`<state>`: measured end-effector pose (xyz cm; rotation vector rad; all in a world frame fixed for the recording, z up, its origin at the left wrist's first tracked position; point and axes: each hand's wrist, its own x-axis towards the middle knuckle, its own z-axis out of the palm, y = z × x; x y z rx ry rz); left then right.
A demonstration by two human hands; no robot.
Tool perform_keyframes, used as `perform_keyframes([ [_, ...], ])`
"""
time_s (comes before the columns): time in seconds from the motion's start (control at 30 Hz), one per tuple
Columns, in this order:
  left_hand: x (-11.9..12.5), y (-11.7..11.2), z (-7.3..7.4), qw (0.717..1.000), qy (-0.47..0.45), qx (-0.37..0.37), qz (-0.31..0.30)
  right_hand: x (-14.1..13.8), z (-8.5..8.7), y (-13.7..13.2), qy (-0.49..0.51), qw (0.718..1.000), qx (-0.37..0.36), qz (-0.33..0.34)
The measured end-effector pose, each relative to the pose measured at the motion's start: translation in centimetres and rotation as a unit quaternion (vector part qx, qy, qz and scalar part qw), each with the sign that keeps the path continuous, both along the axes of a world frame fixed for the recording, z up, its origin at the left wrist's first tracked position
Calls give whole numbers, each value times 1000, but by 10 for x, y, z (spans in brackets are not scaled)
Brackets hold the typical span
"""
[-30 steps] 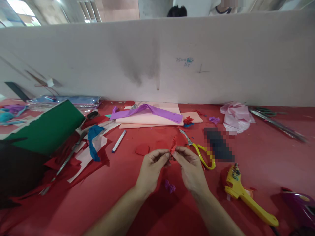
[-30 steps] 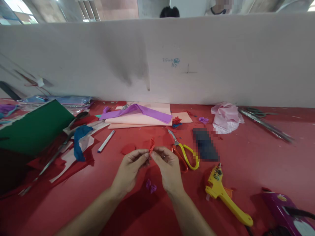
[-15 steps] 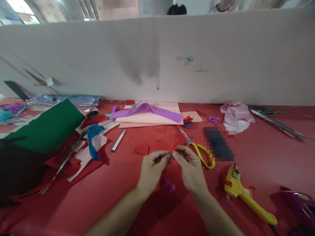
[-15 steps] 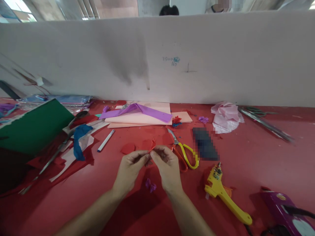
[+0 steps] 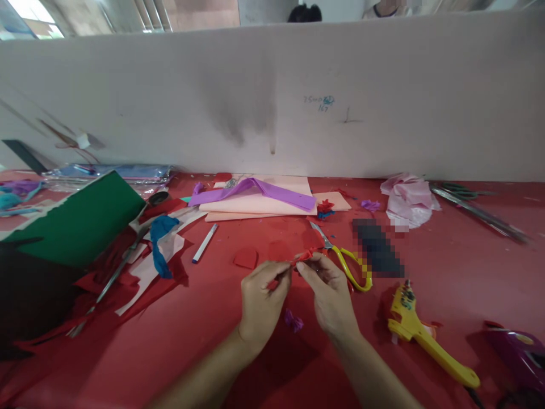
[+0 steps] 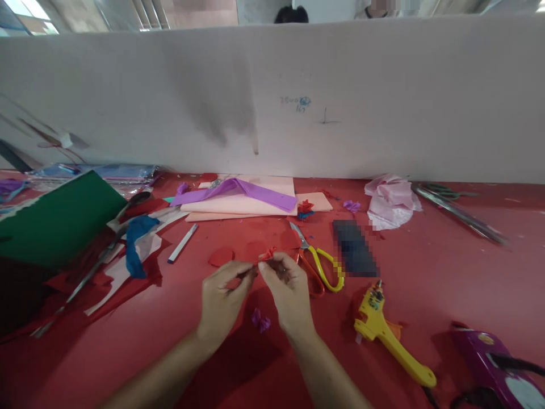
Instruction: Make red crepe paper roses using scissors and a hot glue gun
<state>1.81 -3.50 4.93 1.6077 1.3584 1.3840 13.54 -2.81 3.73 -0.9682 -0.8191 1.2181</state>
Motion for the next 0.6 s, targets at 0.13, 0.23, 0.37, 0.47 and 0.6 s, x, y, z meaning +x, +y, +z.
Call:
perform_keyframes([
  [0.13, -2, 0, -3, 997, 57, 49, 9, 0, 0, 0, 7, 1000, 4, 8],
  [0.23, -4, 1, -7, 983, 143, 106, 41, -1, 0, 0, 15, 1000, -5, 6],
  [0.37, -5, 1, -10, 958, 224, 162, 80, -1, 0, 0, 20, 1000, -18, 0],
  [0.47, -5, 1, -10, 952, 237, 176, 80, -2, -1, 0, 18, 1000, -23, -3],
  [0.6, -5, 3, -9, 963, 210, 148, 76, -2, -3, 0, 23, 999, -33, -12],
])
